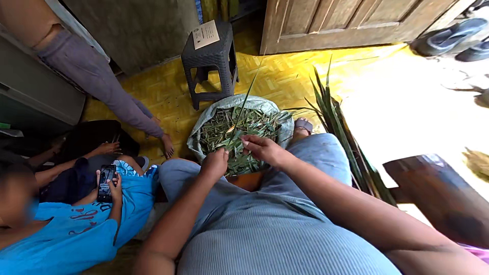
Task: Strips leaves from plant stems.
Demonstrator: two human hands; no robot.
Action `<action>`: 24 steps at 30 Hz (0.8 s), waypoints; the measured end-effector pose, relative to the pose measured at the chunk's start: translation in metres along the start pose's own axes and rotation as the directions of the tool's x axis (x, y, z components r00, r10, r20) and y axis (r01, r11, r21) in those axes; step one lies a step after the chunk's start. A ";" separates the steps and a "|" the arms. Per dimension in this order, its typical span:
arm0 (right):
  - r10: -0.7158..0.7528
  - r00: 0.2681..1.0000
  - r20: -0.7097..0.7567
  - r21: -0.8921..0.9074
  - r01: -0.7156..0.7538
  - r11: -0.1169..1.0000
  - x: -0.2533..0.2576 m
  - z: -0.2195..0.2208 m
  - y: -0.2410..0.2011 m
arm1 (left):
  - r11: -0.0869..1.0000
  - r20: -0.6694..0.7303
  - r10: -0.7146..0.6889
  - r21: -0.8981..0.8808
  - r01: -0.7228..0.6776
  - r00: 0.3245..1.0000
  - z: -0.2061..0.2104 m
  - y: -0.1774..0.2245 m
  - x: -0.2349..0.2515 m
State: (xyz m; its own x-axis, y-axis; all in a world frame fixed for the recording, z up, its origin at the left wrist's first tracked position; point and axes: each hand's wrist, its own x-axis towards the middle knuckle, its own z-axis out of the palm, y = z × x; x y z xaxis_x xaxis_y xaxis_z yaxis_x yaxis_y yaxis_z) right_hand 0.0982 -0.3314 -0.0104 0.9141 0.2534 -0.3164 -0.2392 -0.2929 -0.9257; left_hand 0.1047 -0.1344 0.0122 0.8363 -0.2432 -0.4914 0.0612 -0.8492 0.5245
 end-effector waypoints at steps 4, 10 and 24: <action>-0.013 0.997 0.077 -0.259 0.032 0.965 -0.008 0.016 -0.008 | 0.987 -0.059 -0.055 0.145 0.063 0.997 0.003 0.013 0.004; -0.038 0.996 0.081 -0.323 0.063 0.944 -0.008 0.025 -0.009 | 0.963 -0.074 -0.107 0.240 0.122 0.991 0.006 0.027 0.004; 0.030 0.998 0.050 -0.403 -0.008 0.915 -0.007 0.030 -0.008 | 0.954 -0.057 -0.122 0.269 0.133 0.991 0.012 0.030 0.008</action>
State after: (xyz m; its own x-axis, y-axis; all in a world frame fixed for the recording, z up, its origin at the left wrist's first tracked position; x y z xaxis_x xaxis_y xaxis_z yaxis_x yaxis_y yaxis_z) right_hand 0.0843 -0.3031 -0.0070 0.8892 0.2899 -0.3540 -0.0940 -0.6416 -0.7613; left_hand 0.1066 -0.1669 0.0157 0.8523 -0.1102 -0.5113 0.0235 -0.9685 0.2479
